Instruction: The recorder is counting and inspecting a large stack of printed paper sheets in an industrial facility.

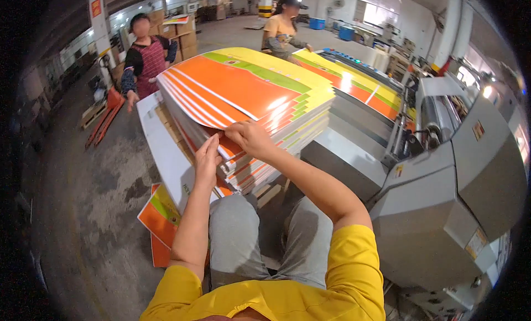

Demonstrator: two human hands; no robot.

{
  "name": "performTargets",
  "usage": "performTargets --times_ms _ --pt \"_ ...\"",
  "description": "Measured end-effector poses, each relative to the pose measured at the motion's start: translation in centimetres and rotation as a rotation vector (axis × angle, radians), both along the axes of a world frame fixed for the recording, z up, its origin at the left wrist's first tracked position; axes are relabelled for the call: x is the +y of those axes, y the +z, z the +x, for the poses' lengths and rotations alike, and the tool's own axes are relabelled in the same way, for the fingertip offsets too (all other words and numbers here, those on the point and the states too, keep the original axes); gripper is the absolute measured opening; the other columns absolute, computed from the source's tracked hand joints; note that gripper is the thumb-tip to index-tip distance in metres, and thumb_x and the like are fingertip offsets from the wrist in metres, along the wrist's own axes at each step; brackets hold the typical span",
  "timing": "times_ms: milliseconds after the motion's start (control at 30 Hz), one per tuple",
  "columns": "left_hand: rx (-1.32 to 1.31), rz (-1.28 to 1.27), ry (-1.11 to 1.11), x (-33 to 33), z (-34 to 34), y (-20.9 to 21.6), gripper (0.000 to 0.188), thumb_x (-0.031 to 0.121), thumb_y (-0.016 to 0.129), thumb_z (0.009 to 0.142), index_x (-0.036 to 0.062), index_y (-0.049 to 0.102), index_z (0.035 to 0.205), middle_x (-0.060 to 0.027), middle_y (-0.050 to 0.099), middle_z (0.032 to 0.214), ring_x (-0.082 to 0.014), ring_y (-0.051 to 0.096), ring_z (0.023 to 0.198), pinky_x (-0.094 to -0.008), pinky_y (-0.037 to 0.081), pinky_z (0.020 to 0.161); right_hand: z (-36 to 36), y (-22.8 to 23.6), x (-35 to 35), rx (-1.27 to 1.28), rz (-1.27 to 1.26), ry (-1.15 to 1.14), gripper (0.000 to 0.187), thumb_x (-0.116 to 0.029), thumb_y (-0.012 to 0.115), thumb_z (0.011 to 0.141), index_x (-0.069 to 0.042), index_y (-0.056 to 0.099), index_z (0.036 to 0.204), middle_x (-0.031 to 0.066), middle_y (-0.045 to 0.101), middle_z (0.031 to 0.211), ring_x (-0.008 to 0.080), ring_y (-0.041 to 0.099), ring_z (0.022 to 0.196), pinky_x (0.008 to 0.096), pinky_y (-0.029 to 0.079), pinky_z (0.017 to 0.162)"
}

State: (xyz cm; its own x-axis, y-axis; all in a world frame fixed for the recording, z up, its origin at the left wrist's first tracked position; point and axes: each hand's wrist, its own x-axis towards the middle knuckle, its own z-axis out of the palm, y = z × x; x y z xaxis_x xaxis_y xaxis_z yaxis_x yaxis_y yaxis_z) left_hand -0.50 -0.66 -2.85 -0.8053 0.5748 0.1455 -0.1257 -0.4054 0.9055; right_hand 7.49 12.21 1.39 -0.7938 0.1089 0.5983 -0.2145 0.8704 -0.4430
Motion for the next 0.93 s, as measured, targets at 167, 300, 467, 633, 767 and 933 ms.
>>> performTargets --times_ms 167,300,467,633,767,933 --pt "0.228 -0.158 -0.068 -0.5 -0.3 -0.4 0.024 0.007 0.057 0.08 -0.0013 0.059 0.103 -0.0006 0.058 0.079 -0.0054 0.05 0.064 -0.0188 0.041 0.057 -1.7 3.2 1.9 0.168 -0.985 -0.064 0.042 -0.035 0.047 0.089 0.004 0.06 0.089 0.0081 0.06 0.073 0.0119 0.054 0.073 0.0302 0.044 0.067" --pt "0.212 -0.149 -0.002 -0.5 -0.8 -1.5 0.023 0.008 0.057 0.08 -0.0035 0.06 0.099 -0.0008 0.058 0.079 -0.0052 0.05 0.064 -0.0192 0.041 0.057 -0.2 3.1 -1.7 0.002 -0.097 -0.346 0.027 -0.026 0.05 0.086 -0.004 0.061 0.096 0.0131 0.063 0.077 0.0274 0.06 0.072 0.0341 0.046 0.064" --pt "0.217 -0.146 0.02 -0.6 -0.4 -0.6 0.028 0.011 0.056 0.081 -0.0037 0.056 0.104 -0.0016 0.056 0.082 -0.0053 0.045 0.063 -0.0186 0.038 0.056 0.5 -0.1 -1.3 0.099 0.032 -0.092 0.018 -0.018 0.054 0.082 -0.007 0.062 0.094 0.0133 0.062 0.08 0.0311 0.058 0.078 0.0373 0.047 0.068" --pt "-0.083 0.15 -0.009 -0.2 0.5 0.3 0.053 0.017 0.046 0.088 0.0038 0.02 0.133 -0.0119 0.052 0.101 -0.0151 0.055 0.081 -0.0263 0.046 0.068 1.5 0.7 -1.3 0.016 0.156 -0.151 0.022 -0.009 0.054 0.077 -0.009 0.058 0.099 0.0117 0.061 0.086 0.0316 0.056 0.078 0.0397 0.046 0.066" --pt "-0.18 0.194 -0.045 -0.7 -0.4 -0.6 0.054 0.017 0.046 0.088 0.0022 0.019 0.133 -0.013 0.052 0.102 -0.0168 0.056 0.084 -0.0276 0.048 0.068 1.6 1.2 -2.7 -0.046 0.287 -0.198 0.02 -0.009 0.052 0.08 -0.007 0.059 0.099 0.011 0.062 0.087 0.0316 0.057 0.076 0.0371 0.047 0.066" --pt "-0.177 0.126 -0.096 -0.3 -0.9 -1.7 0.066 0.014 0.055 0.083 0.0043 0.016 0.134 -0.013 0.051 0.104 -0.0167 0.056 0.086 -0.0272 0.049 0.069 1.8 1.0 -2.9 -0.136 0.355 -0.251 0.025 -0.014 0.056 0.076 -0.009 0.058 0.1 0.0091 0.062 0.089 0.0298 0.057 0.081 0.0385 0.046 0.071"
